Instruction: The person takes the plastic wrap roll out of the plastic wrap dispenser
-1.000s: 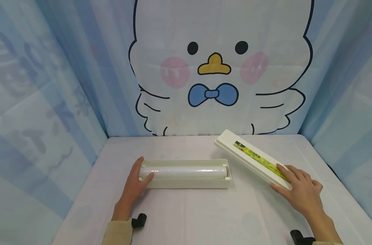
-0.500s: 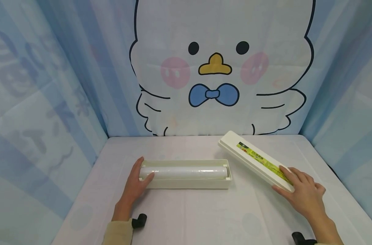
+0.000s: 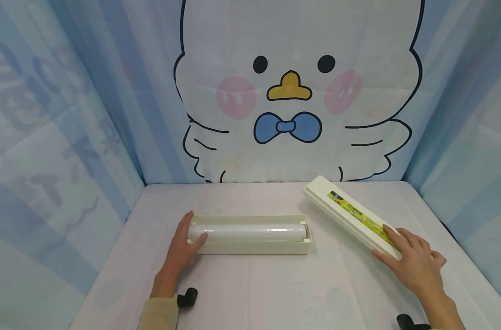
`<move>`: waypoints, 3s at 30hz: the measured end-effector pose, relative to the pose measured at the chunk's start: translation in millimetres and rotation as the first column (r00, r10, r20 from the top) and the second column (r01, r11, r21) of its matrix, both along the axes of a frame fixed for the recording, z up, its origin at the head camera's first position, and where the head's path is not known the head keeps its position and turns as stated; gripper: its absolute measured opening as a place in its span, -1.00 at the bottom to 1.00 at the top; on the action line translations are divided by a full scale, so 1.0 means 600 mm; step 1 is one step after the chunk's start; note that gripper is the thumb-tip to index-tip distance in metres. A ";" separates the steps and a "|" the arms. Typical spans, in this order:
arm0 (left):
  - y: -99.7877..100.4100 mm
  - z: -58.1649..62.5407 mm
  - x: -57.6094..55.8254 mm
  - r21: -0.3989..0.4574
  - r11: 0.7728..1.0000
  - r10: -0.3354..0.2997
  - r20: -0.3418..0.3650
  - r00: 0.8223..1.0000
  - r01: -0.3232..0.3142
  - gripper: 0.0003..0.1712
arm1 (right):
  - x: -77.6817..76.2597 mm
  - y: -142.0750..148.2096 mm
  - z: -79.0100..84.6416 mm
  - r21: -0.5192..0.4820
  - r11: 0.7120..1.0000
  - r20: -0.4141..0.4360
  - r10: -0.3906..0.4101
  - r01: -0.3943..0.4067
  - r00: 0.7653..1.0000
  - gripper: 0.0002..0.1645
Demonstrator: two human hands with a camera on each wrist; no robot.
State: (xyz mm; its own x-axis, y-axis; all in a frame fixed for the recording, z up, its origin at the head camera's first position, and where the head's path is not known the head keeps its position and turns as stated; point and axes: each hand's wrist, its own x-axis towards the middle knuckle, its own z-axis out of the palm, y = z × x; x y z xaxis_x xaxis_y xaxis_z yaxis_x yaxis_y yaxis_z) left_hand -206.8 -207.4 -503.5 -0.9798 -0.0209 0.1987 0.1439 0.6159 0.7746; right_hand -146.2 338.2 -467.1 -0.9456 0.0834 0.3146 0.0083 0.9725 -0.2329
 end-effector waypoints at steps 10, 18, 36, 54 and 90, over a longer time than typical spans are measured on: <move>0.000 0.003 0.001 0.001 1.000 -0.001 0.014 1.000 0.001 -0.06 | 0.000 0.009 -0.012 -0.015 0.999 0.079 -0.046 0.047 0.996 0.03; -0.002 0.000 0.000 0.000 1.000 -0.003 0.010 1.000 0.003 -0.06 | 0.002 0.016 -0.018 -0.020 0.997 0.105 -0.073 0.075 0.992 0.03; -0.003 -0.001 -0.001 0.003 1.000 -0.012 0.000 1.000 0.012 -0.07 | 0.008 0.038 -0.037 -0.038 0.989 0.208 -0.135 0.146 0.969 0.08; -0.003 0.000 0.000 -0.003 1.000 -0.003 0.019 1.000 0.003 -0.06 | 0.007 0.049 -0.047 -0.074 0.978 0.257 -0.169 0.194 0.952 0.10; -0.005 0.001 0.001 0.003 1.000 -0.014 0.014 1.000 0.014 -0.05 | -0.007 0.009 0.015 -0.004 0.989 0.226 -0.143 0.147 0.964 -0.13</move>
State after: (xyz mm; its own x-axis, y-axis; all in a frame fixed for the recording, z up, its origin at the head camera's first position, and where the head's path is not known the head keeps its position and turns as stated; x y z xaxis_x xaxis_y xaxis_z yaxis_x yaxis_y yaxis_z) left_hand -206.4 -210.1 -502.6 -0.9828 -0.0074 0.1847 0.1416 0.6117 0.7783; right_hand -150.6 343.3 -458.3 -0.9690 0.2290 0.0926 0.2031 0.9521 -0.2286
